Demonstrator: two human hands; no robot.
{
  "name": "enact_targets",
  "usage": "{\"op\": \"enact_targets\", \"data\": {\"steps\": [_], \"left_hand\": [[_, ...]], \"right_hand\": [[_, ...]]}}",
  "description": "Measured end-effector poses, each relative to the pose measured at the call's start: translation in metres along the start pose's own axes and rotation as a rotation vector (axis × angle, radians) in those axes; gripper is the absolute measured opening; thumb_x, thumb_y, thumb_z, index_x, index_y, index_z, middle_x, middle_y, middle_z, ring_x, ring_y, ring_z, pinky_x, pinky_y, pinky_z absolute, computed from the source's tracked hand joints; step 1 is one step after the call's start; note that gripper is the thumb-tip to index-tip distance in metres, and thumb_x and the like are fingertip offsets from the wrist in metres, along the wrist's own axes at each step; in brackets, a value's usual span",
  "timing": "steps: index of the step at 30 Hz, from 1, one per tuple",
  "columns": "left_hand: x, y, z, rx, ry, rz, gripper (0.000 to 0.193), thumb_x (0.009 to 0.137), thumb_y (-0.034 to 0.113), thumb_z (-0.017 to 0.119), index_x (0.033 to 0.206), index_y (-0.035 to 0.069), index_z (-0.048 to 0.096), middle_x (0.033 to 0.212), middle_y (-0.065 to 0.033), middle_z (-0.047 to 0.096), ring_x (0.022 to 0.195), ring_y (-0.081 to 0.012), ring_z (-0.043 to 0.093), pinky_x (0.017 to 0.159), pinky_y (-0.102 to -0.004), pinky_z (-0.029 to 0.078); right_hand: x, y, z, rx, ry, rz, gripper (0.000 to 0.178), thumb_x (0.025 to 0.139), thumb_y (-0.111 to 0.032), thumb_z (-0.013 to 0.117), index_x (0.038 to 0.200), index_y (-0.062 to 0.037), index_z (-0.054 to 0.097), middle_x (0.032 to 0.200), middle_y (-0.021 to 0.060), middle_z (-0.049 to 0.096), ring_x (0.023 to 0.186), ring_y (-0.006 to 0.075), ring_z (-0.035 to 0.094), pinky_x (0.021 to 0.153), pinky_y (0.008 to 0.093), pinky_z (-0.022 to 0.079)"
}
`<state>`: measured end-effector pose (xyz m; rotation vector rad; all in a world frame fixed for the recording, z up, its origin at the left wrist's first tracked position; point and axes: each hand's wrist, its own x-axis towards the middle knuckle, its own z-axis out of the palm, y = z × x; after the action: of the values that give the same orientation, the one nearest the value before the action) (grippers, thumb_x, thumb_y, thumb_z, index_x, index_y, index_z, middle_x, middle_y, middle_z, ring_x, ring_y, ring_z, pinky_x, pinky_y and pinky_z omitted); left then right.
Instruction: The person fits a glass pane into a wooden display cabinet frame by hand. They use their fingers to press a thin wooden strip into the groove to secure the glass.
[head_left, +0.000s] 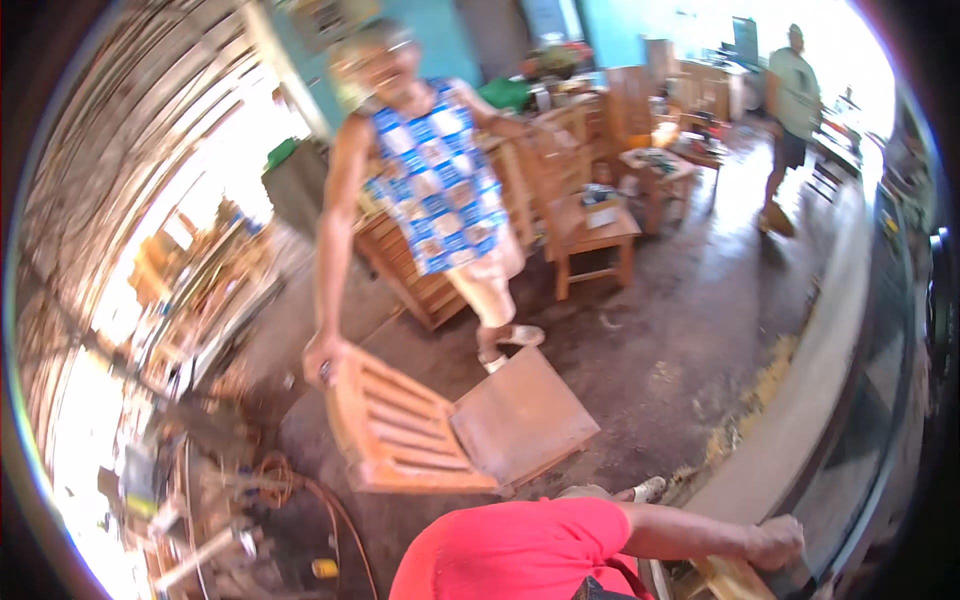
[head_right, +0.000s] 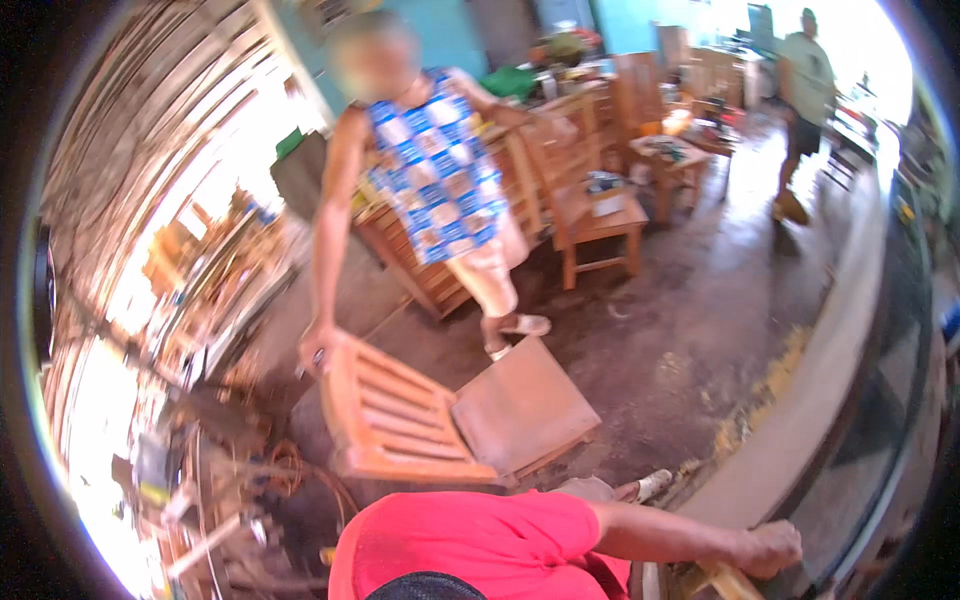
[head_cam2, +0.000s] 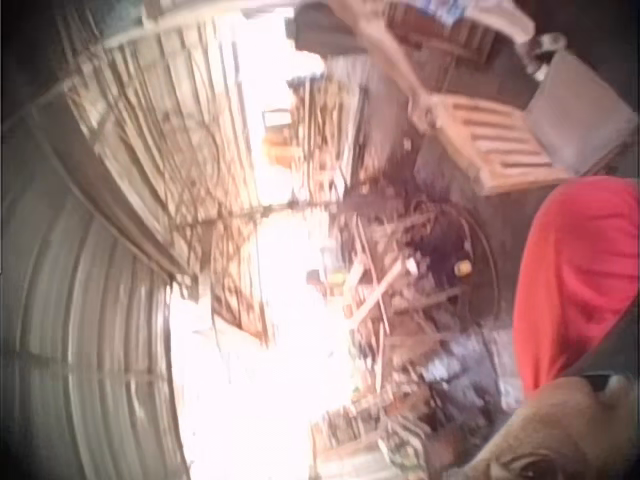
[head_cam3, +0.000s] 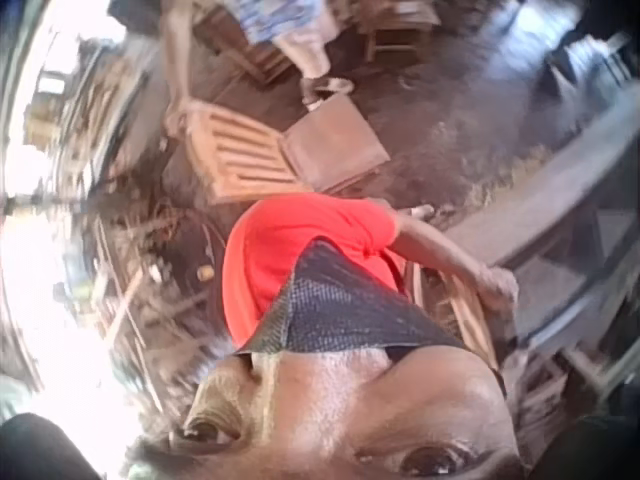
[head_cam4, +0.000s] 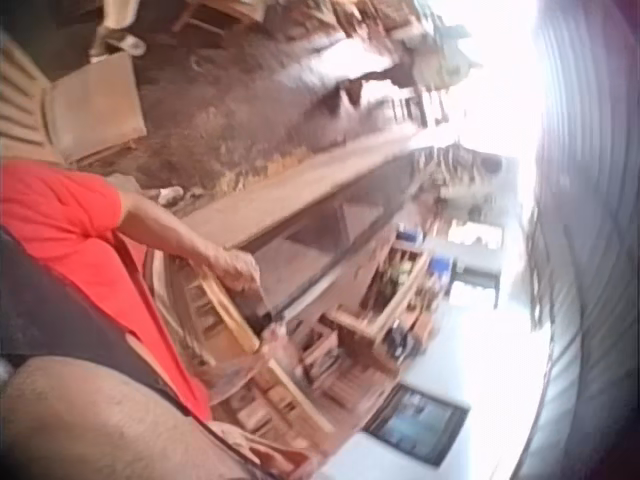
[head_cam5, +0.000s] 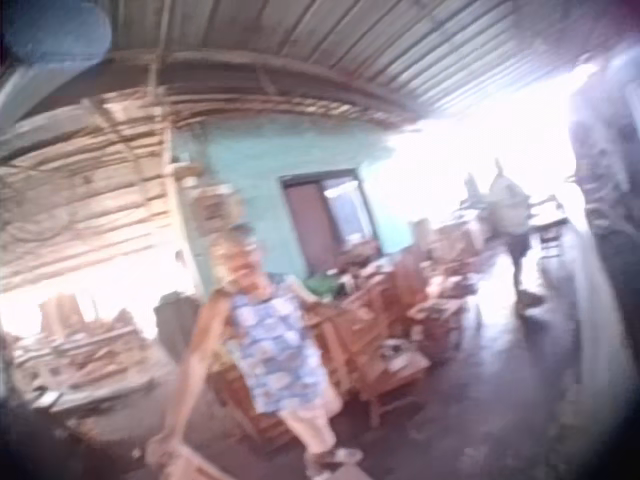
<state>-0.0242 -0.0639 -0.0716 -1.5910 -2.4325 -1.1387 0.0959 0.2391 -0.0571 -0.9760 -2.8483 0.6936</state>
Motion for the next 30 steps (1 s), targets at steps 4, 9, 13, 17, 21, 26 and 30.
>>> {"op": "enact_targets", "data": {"steps": [4, 9, 13, 17, 21, 26, 30], "left_hand": [[0.011, 0.007, 0.027, -0.16, 0.022, -0.11, 0.008, 0.063, 0.004, 0.066, 0.067, 0.001, 0.073, 0.078, -0.0242, 0.072, 0.077, -0.0408, 0.072, 0.072, -0.0469, 0.059], [0.039, 0.03, 0.052, -0.167, -0.092, -0.07, 0.013, 0.066, 0.003, 0.067, 0.074, -0.003, 0.074, 0.08, -0.0269, 0.071, 0.079, -0.0418, 0.072, 0.073, -0.0462, 0.059], [0.034, 0.032, 0.054, -0.133, -0.048, -0.081, 0.011, 0.069, 0.004, 0.066, 0.073, -0.003, 0.074, 0.079, -0.0273, 0.07, 0.08, -0.0408, 0.073, 0.072, -0.0469, 0.059], [0.024, 0.025, 0.026, -0.062, -0.212, -0.011, 0.01, 0.073, 0.008, 0.068, 0.076, 0.0, 0.073, 0.077, -0.0233, 0.071, 0.077, -0.0377, 0.074, 0.07, -0.046, 0.059], [0.019, 0.029, 0.008, 0.094, -0.161, 0.129, 0.008, 0.076, 0.012, 0.067, 0.079, 0.007, 0.072, 0.074, -0.0139, 0.069, 0.072, -0.0315, 0.072, 0.063, -0.0427, 0.057], [0.06, 0.051, 0.005, 0.09, -0.274, 0.071, 0.006, 0.071, 0.01, 0.07, 0.076, 0.007, 0.073, 0.075, -0.0182, 0.072, 0.072, -0.0315, 0.075, 0.063, -0.0441, 0.059], [0.061, 0.04, 0.002, -0.003, -0.379, 0.009, 0.016, 0.077, 0.004, 0.064, 0.09, 0.002, 0.072, 0.088, -0.0237, 0.072, 0.086, -0.0409, 0.072, 0.076, -0.0491, 0.056]], "right_hand": [[-0.006, 0.037, 0.005, 0.018, 0.037, 0.011, 0.09, 0.103, -0.072, 0.033, 0.092, 0.0124, 0.063, 0.084, 0.0367, 0.06, 0.075, 0.0473, 0.054, 0.073, 0.0546, 0.041], [-0.026, 0.001, -0.006, -0.028, 0.009, 0.067, 0.089, 0.102, -0.071, 0.039, 0.093, 0.013, 0.065, 0.079, 0.0325, 0.06, 0.072, 0.0387, 0.053, 0.073, 0.052, 0.042], [-0.035, 0.01, 0.003, 0.125, 0.058, 0.061, 0.091, 0.101, -0.073, 0.039, 0.092, 0.0136, 0.064, 0.077, 0.0316, 0.059, 0.071, 0.0387, 0.051, 0.073, 0.0516, 0.042], [-0.047, 0.009, -0.013, 0.118, 0.007, 0.083, 0.09, 0.102, -0.072, 0.039, 0.1, 0.014, 0.066, 0.082, 0.0319, 0.063, 0.076, 0.0404, 0.052, 0.079, 0.0491, 0.044], [-0.046, 0.031, 0.001, 0.043, 0.068, -0.04, 0.05, 0.112, -0.04, 0.036, 0.144, -0.008, 0.059, 0.123, 0.0201, 0.066, 0.108, 0.0383, 0.06, 0.097, 0.0475, 0.046], [-0.048, -0.03, -0.021, -0.226, -0.021, -0.111, 0.043, 0.106, -0.028, 0.041, 0.147, -0.0309, 0.056, 0.104, 0.0212, 0.065, 0.098, 0.0424, 0.063, 0.09, 0.0516, 0.05], [-0.048, -0.075, -0.037, -0.145, -0.176, 0.259, 0.064, 0.104, -0.067, 0.032, 0.136, -0.0221, 0.066, 0.102, 0.0268, 0.071, 0.105, 0.0431, 0.067, 0.093, 0.0511, 0.052]]}}
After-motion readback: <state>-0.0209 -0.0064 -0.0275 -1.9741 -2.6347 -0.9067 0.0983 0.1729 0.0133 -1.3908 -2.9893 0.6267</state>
